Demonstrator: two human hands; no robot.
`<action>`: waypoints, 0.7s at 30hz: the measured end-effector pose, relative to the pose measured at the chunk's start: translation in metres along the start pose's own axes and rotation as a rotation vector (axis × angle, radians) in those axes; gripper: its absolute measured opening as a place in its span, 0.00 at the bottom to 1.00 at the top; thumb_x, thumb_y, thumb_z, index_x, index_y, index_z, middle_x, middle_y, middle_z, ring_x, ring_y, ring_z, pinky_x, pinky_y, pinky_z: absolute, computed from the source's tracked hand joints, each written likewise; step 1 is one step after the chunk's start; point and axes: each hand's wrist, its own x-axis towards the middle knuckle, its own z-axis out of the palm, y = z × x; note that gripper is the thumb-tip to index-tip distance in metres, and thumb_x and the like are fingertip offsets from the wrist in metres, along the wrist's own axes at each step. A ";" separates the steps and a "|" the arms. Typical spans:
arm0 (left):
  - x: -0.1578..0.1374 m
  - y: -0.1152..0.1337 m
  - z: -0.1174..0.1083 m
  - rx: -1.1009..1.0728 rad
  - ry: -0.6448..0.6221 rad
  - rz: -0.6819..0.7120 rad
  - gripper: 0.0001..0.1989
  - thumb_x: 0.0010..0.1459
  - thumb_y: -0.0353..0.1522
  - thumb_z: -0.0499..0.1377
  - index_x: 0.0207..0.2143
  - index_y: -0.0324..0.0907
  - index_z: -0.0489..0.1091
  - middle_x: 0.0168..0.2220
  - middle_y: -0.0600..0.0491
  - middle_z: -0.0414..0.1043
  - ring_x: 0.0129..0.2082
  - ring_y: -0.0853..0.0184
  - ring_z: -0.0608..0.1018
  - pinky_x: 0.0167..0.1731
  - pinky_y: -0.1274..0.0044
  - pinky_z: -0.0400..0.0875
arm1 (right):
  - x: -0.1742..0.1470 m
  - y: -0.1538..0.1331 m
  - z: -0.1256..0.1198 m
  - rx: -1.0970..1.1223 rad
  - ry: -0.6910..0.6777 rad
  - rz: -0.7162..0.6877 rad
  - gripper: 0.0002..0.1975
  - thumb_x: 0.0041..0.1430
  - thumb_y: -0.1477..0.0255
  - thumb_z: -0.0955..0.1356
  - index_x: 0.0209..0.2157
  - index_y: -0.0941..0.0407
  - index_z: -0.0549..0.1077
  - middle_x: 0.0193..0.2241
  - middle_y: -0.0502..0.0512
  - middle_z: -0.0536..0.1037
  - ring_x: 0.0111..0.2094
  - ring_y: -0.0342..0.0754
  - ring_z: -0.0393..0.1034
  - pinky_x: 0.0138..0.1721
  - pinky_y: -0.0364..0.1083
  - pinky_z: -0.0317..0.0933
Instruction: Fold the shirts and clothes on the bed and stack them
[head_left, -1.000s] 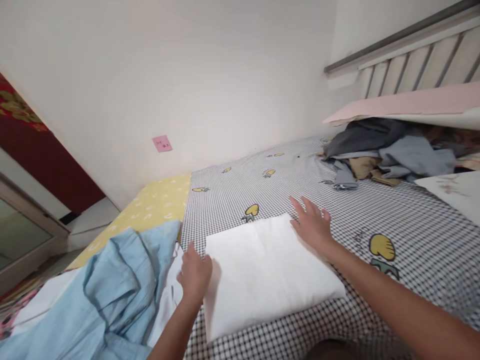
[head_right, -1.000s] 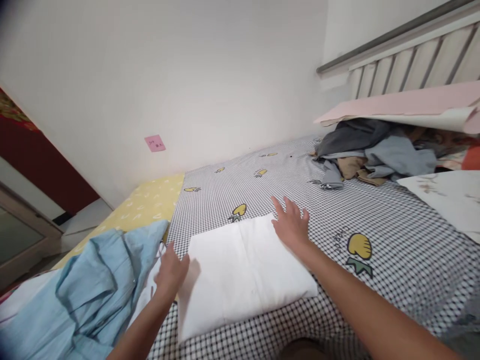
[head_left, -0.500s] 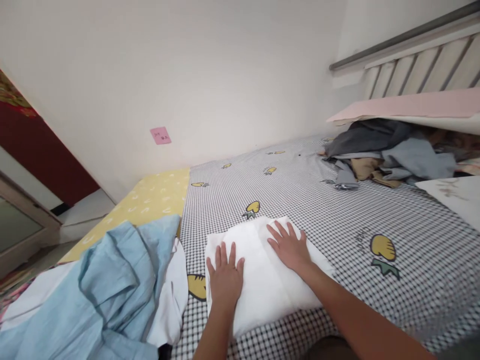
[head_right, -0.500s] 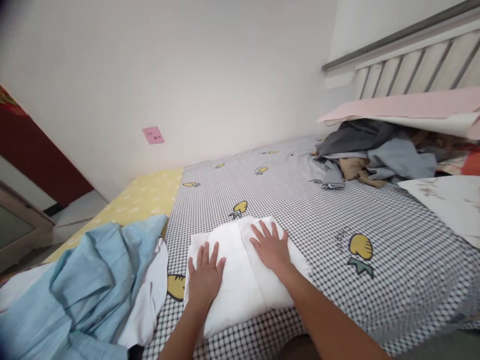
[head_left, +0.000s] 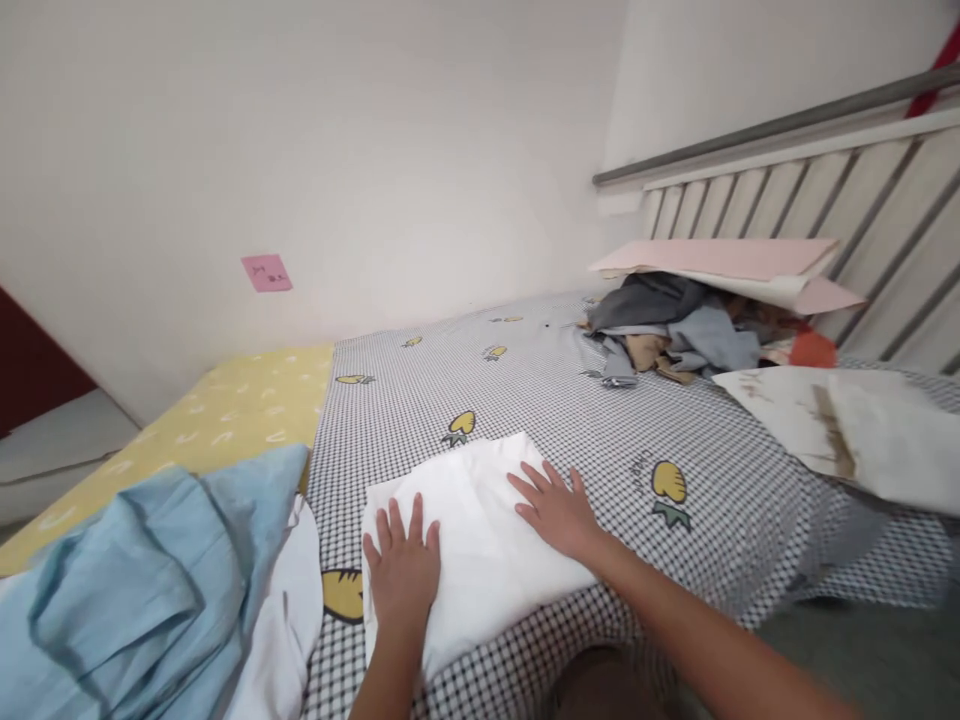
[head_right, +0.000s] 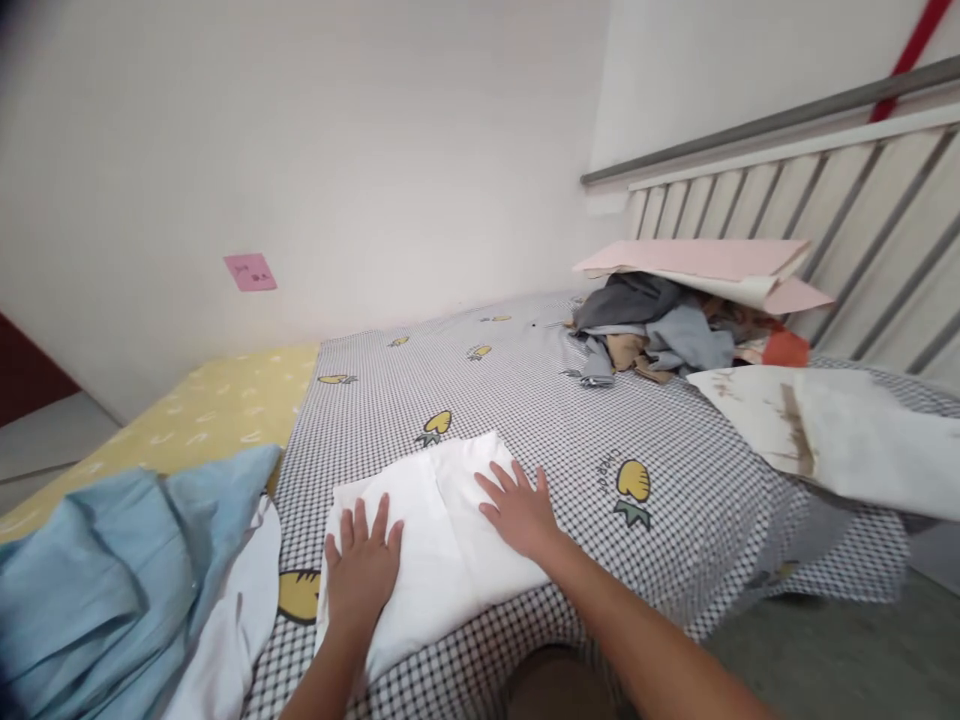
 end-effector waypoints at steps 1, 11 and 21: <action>0.000 0.000 0.001 0.004 0.009 -0.004 0.29 0.70 0.43 0.47 0.70 0.48 0.55 0.71 0.39 0.55 0.71 0.44 0.58 0.66 0.49 0.54 | -0.010 0.008 0.004 -0.005 0.032 0.008 0.28 0.72 0.57 0.55 0.71 0.38 0.55 0.73 0.46 0.52 0.73 0.62 0.42 0.67 0.73 0.37; -0.006 0.006 -0.014 -0.055 -0.096 -0.102 0.29 0.70 0.42 0.46 0.71 0.49 0.54 0.72 0.42 0.52 0.72 0.47 0.55 0.68 0.47 0.51 | -0.030 0.030 0.037 0.023 0.257 -0.020 0.27 0.70 0.57 0.55 0.67 0.40 0.65 0.69 0.49 0.64 0.69 0.61 0.54 0.66 0.70 0.43; -0.038 -0.013 -0.030 -0.102 -0.217 -0.104 0.30 0.71 0.43 0.42 0.72 0.47 0.52 0.74 0.46 0.48 0.73 0.51 0.53 0.69 0.49 0.49 | -0.033 0.027 0.035 0.027 0.280 -0.014 0.28 0.70 0.57 0.54 0.66 0.42 0.66 0.68 0.49 0.65 0.69 0.60 0.55 0.66 0.69 0.43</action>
